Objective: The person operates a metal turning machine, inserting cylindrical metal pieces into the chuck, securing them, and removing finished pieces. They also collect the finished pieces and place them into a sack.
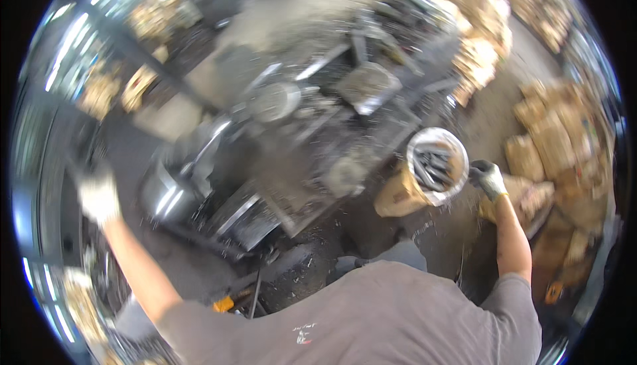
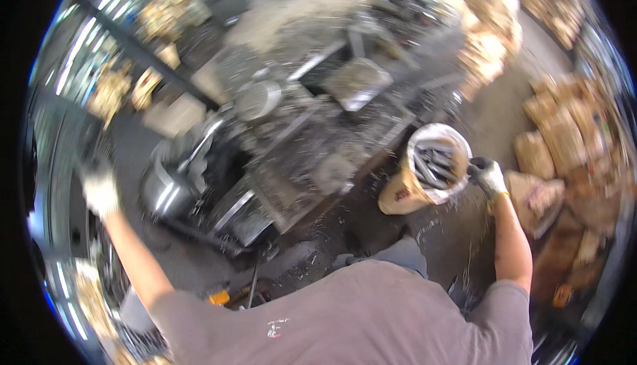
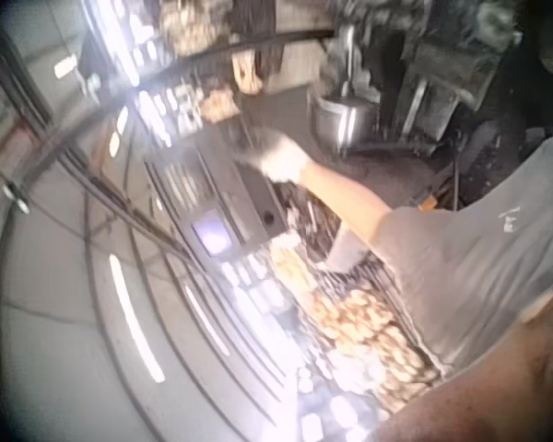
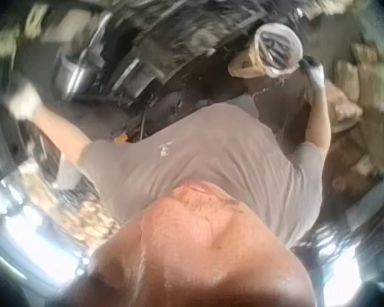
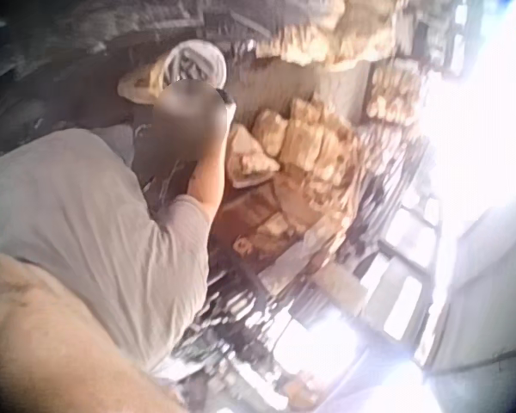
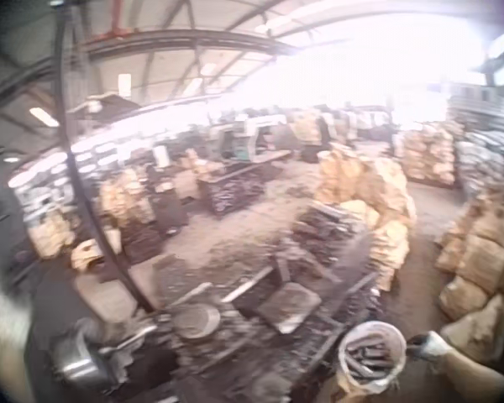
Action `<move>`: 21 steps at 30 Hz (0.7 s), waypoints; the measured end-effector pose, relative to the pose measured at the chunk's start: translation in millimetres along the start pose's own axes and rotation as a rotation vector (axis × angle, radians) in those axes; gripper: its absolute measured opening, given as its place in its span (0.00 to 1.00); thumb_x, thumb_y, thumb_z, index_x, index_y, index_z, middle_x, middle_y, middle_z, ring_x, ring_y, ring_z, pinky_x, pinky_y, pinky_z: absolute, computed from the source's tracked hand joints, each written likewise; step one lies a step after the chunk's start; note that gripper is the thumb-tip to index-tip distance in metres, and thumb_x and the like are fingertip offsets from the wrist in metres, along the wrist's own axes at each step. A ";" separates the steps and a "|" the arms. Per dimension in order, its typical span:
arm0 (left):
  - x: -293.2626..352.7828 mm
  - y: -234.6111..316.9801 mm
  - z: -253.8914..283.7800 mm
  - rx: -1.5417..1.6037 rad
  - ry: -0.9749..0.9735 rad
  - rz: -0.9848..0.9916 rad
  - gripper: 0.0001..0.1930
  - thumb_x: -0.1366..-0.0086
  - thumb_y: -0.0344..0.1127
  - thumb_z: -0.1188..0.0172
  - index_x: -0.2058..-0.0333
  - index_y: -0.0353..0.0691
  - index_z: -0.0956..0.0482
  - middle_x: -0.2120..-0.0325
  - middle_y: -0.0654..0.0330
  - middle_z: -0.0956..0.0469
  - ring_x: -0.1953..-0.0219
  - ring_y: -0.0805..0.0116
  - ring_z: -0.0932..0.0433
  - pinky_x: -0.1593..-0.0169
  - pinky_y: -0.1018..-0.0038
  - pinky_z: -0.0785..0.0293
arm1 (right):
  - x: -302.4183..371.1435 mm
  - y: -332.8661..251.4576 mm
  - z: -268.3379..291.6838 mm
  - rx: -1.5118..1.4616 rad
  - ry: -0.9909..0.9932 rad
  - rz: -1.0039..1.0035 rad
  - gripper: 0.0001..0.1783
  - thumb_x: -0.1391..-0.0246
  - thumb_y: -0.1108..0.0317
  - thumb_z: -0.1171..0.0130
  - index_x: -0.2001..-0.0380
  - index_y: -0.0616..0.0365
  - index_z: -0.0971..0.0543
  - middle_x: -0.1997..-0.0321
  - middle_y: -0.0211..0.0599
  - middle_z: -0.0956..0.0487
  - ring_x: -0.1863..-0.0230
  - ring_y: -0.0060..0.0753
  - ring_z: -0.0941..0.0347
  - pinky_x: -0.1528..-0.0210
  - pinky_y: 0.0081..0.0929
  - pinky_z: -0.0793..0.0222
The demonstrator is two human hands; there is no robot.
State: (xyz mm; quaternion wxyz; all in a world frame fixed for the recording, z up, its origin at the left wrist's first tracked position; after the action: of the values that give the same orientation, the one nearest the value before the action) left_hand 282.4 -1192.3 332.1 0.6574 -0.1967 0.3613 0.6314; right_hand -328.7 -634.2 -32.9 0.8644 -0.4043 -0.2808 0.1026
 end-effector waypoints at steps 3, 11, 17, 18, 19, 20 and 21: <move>156.8 103.9 -0.3 0.391 0.045 -0.531 0.22 0.21 0.41 0.42 0.40 0.27 0.22 0.45 0.44 0.17 0.51 0.52 0.14 0.41 0.58 0.21 | 32.7 131.2 32.5 -0.157 0.099 -0.261 0.19 0.32 0.63 0.38 0.44 0.64 0.17 0.62 0.37 0.13 0.72 0.28 0.19 0.69 0.26 0.21; 593.1 318.8 -134.7 0.725 -1.626 -0.438 0.20 0.28 0.43 0.36 0.47 0.33 0.16 0.49 0.45 0.14 0.44 0.54 0.16 0.36 0.61 0.25 | -2.0 317.0 -12.6 -0.734 -0.169 -0.641 0.24 0.34 0.50 0.34 0.41 0.48 0.22 0.43 0.31 0.20 0.55 0.32 0.19 0.57 0.38 0.20; 740.1 381.4 -310.3 0.583 -1.859 0.511 0.42 0.24 0.64 0.48 0.30 0.29 0.34 0.34 0.42 0.27 0.35 0.49 0.25 0.37 0.58 0.28 | -51.0 340.8 -50.4 -1.143 -0.181 -0.601 0.25 0.37 0.54 0.30 0.39 0.43 0.23 0.43 0.27 0.22 0.49 0.34 0.22 0.50 0.42 0.20; 746.1 389.1 -328.2 0.596 -1.841 0.654 0.45 0.24 0.68 0.49 0.27 0.32 0.39 0.31 0.43 0.32 0.30 0.48 0.31 0.33 0.55 0.32 | -62.9 349.6 -58.5 -1.167 -0.219 -0.564 0.26 0.37 0.54 0.30 0.39 0.43 0.24 0.42 0.28 0.21 0.49 0.34 0.22 0.50 0.42 0.20; 754.6 399.2 -339.6 0.650 -1.844 0.773 0.45 0.24 0.68 0.50 0.27 0.33 0.39 0.30 0.44 0.33 0.29 0.47 0.32 0.31 0.53 0.34 | -77.3 384.0 -72.6 -1.146 -0.334 -0.349 0.31 0.38 0.53 0.28 0.35 0.45 0.25 0.39 0.30 0.22 0.44 0.35 0.23 0.48 0.43 0.21; 761.8 404.6 -352.3 0.707 -1.828 0.899 0.44 0.23 0.68 0.51 0.26 0.34 0.39 0.29 0.45 0.34 0.29 0.47 0.33 0.29 0.51 0.36 | -88.3 393.8 -76.8 -1.096 -0.296 -0.378 0.32 0.39 0.54 0.28 0.34 0.46 0.25 0.38 0.30 0.21 0.43 0.36 0.24 0.47 0.43 0.21; 774.6 383.7 -394.7 0.884 -1.835 1.043 0.41 0.22 0.67 0.52 0.27 0.36 0.37 0.29 0.49 0.32 0.29 0.47 0.32 0.27 0.48 0.37 | -95.2 386.4 -86.2 -1.065 -0.276 -0.407 0.33 0.39 0.54 0.28 0.33 0.46 0.26 0.38 0.31 0.21 0.41 0.36 0.25 0.46 0.43 0.22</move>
State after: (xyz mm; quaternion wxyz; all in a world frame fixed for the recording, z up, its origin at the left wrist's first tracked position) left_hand -225.3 -893.5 -413.6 0.3428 0.7607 -0.0265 0.5506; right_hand -338.6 -476.0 -408.0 0.5000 -0.7037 -0.4756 -0.1689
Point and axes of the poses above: each hand's wrist, its own x-axis away from the middle knuckle, its own z-axis out of the back of the hand, y = z × x, the point moved 1 cm from there along -x, towards the middle knuckle
